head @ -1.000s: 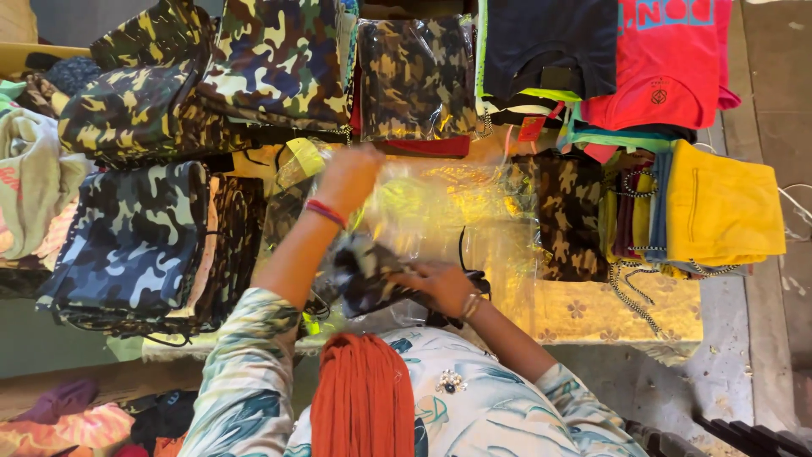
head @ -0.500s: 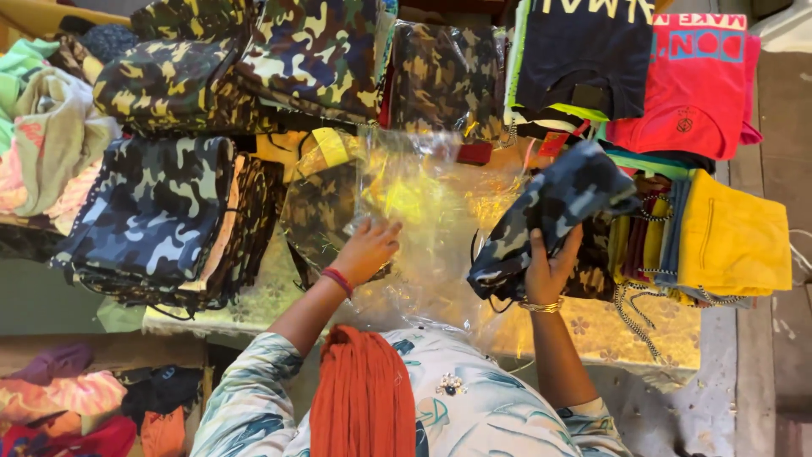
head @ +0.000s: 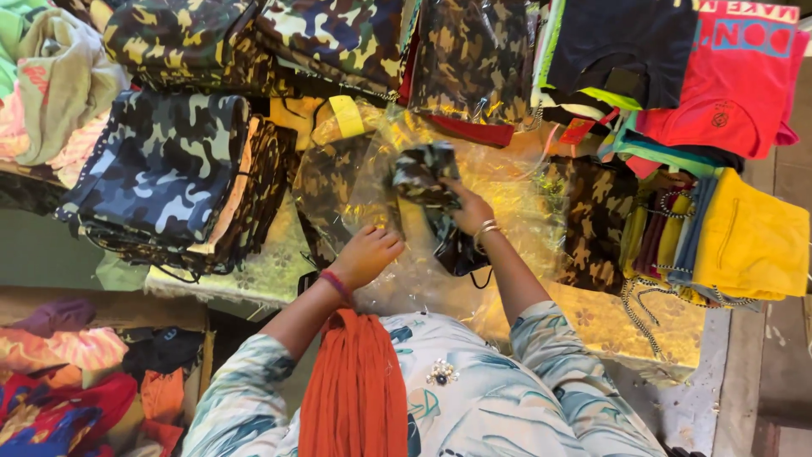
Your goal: The person folds camouflage-patterned shorts and places them into clear plastic bags. They smooth the items inside the bags and arrange the packaged shorts on a table alongside other stacks of clothing.
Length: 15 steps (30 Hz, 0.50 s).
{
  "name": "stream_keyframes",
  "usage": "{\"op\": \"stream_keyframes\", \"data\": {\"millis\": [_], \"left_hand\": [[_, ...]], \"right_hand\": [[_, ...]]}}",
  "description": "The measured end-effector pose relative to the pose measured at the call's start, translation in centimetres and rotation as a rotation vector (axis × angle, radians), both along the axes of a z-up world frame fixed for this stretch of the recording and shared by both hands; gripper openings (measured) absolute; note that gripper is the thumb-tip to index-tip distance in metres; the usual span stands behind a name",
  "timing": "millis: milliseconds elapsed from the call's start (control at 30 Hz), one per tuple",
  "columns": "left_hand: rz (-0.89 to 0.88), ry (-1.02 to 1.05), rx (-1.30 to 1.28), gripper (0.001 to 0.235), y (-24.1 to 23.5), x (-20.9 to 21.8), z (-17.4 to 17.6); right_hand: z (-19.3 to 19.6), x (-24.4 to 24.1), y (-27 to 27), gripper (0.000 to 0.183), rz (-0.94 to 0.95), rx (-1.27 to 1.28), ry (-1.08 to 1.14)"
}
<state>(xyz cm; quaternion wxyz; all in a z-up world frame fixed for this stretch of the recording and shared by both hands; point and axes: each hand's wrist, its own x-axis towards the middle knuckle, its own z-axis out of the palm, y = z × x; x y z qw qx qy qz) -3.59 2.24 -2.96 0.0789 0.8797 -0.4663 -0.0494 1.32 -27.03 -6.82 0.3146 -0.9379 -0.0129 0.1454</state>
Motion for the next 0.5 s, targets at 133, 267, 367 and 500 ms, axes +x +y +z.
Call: {"op": "stream_keyframes", "data": {"millis": [133,267,367,500], "left_hand": [[-0.048,-0.108,-0.121,0.020,4.2,-2.5,0.8],[0.005,0.031,-0.128,0.031,5.1,-3.4,1.6],[0.126,0.061,-0.129,0.042,4.1,-3.1,1.1],[0.140,-0.117,0.075,0.040,1.5,-0.9,2.4]], "right_hand": [[-4.9,0.4,-2.4,0.077,-0.054,0.313,-0.030],[-5.5,0.5,-2.8,0.069,-0.049,0.581,0.053],[-4.9,0.0,-2.5,0.068,-0.052,0.586,0.060],[-2.4,-0.5,-2.0,0.067,-0.057,0.585,0.017]]}}
